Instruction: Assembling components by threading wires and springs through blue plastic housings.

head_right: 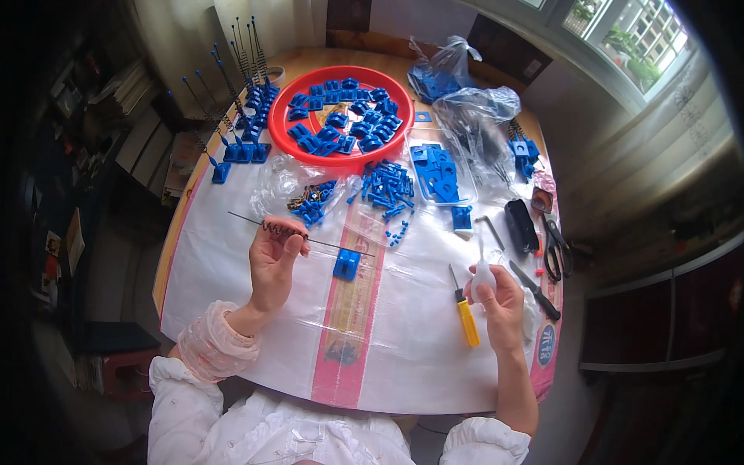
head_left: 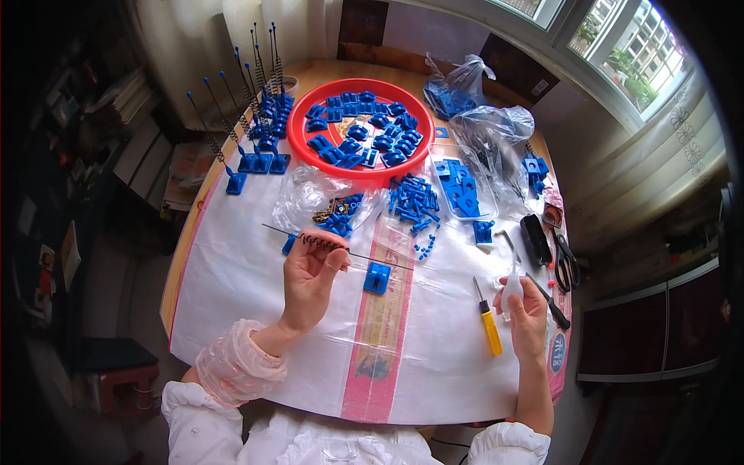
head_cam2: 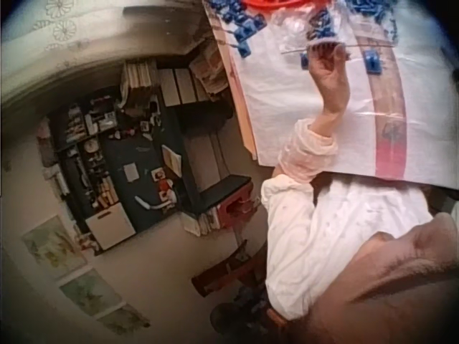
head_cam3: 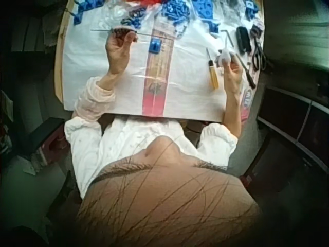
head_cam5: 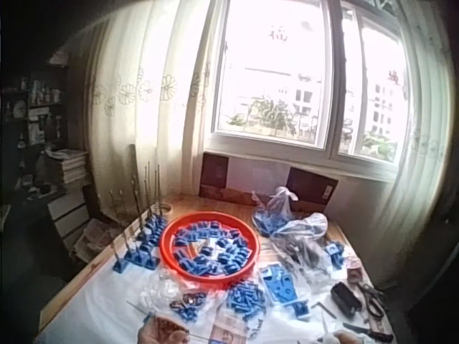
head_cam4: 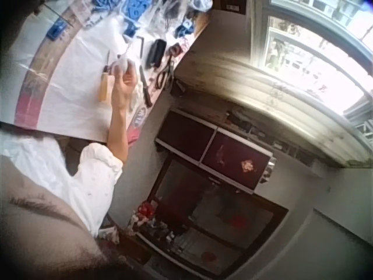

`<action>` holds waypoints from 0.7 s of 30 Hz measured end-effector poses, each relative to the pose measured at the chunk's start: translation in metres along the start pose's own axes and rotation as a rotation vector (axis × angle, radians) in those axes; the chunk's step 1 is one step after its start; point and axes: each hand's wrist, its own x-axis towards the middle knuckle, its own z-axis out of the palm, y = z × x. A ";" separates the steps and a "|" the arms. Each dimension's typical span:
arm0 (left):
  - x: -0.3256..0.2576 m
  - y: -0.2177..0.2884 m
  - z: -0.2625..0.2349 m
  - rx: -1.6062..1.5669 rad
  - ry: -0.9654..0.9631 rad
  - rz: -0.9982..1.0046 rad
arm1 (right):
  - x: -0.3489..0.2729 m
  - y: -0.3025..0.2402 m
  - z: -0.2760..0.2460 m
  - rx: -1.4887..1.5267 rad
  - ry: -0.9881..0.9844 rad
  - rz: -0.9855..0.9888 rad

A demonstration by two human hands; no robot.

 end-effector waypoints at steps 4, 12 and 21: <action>0.003 -0.006 -0.003 -0.004 0.035 0.059 | -0.003 0.008 -0.010 0.135 -0.008 0.104; 0.002 -0.006 -0.003 0.019 0.026 0.058 | -0.006 0.011 -0.008 0.136 0.002 0.182; 0.003 -0.008 -0.004 0.029 0.014 0.069 | -0.005 0.005 0.007 0.155 0.030 0.133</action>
